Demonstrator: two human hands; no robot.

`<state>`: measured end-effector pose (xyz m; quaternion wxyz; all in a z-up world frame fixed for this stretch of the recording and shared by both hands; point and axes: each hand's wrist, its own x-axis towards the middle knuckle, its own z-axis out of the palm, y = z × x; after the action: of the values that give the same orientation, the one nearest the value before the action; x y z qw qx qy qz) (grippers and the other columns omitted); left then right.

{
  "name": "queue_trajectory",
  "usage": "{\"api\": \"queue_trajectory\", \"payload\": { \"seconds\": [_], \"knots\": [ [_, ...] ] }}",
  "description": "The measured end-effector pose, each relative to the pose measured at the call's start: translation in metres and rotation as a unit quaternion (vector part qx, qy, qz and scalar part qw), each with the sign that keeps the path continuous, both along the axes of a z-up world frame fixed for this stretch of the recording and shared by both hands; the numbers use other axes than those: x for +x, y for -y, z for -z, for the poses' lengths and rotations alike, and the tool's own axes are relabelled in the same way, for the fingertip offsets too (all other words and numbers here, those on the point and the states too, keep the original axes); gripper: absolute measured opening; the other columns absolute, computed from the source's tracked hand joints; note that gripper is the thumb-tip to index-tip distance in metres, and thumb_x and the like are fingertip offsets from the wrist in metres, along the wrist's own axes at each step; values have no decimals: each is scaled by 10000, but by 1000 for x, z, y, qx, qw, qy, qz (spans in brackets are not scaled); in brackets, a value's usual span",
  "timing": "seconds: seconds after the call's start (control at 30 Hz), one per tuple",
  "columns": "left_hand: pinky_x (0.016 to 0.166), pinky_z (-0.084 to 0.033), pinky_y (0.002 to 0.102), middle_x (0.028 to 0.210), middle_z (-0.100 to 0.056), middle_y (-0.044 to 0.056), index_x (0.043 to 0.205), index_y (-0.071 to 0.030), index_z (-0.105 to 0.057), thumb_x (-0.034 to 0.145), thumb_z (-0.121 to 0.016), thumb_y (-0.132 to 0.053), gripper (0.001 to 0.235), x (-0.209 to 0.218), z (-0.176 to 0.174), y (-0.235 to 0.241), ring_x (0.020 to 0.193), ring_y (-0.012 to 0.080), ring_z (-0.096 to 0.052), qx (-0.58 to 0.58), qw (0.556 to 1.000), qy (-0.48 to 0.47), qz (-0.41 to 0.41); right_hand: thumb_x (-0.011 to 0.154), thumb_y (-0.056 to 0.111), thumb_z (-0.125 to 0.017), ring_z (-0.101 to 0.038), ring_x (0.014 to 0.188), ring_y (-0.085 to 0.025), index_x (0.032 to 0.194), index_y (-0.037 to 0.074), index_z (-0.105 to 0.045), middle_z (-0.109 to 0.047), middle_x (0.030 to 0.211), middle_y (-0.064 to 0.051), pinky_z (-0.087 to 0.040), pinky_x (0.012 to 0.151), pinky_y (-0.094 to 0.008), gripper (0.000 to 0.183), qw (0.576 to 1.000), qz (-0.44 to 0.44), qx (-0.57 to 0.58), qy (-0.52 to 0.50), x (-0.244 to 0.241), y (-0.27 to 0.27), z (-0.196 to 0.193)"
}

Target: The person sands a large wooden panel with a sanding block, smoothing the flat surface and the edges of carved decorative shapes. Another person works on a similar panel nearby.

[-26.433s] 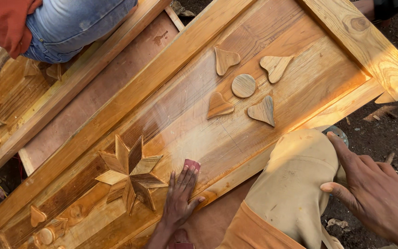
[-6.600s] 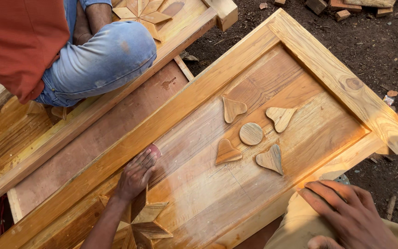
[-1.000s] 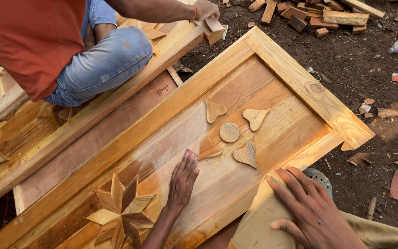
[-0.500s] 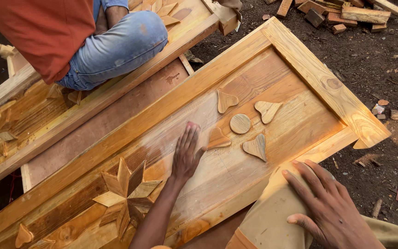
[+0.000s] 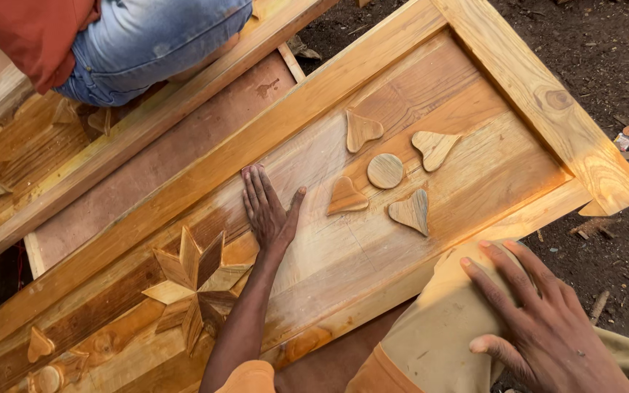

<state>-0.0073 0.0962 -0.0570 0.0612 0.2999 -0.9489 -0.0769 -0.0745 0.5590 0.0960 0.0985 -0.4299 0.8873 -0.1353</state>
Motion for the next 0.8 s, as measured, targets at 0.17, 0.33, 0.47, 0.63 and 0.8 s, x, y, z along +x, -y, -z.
{"api": "queue_trajectory", "payload": {
  "seconds": [0.17, 0.33, 0.47, 0.63, 0.8],
  "knots": [
    [1287, 3, 513, 1732, -2, 210, 1641, -18, -19, 925, -428, -773, 1117, 128, -26, -97, 1611, 326, 21, 76, 996, 34, 28, 882, 768, -277, -210, 1533, -369, 1635, 232, -278, -255, 1653, -150, -279, 1132, -554, 924, 998, -21, -27, -59, 6, -1, -2],
    [1278, 18, 520, 1732, 14, 204, 1637, -20, -11, 911, -414, -799, 1139, 148, -32, -112, 1612, 334, 46, 102, 992, 70, 34, 815, 743, -315, -222, 1487, -402, 1569, 214, -292, -265, 1608, -160, -259, 1126, -594, 922, 998, -9, -63, 12, 3, 6, -6],
    [1269, 31, 516, 1719, 26, 214, 1632, -17, -3, 878, -416, -853, 1199, 46, -9, -42, 1594, 322, 47, 36, 998, 35, 41, 845, 712, -302, -228, 1478, -395, 1575, 206, -295, -269, 1614, -158, -242, 1125, -562, 889, 999, -9, -48, 20, 4, 11, -17],
    [1310, 0, 503, 1747, 2, 167, 1653, -50, -11, 890, -386, -859, 1174, 19, -16, -37, 1623, 286, 11, 52, 996, 1, 75, 872, 695, -295, -213, 1470, -376, 1578, 209, -297, -266, 1629, -149, -228, 1121, -545, 858, 998, 8, -43, 35, 4, 11, -29],
    [1305, -51, 486, 1750, -59, 133, 1647, -53, -22, 922, -361, -837, 1120, 170, -59, -116, 1623, 290, -18, 115, 969, 122, 184, 870, 702, -281, -197, 1498, -389, 1587, 195, -287, -238, 1639, -151, -217, 1173, -588, 878, 998, -1, -58, 4, 7, 8, -22]
  ]
}}
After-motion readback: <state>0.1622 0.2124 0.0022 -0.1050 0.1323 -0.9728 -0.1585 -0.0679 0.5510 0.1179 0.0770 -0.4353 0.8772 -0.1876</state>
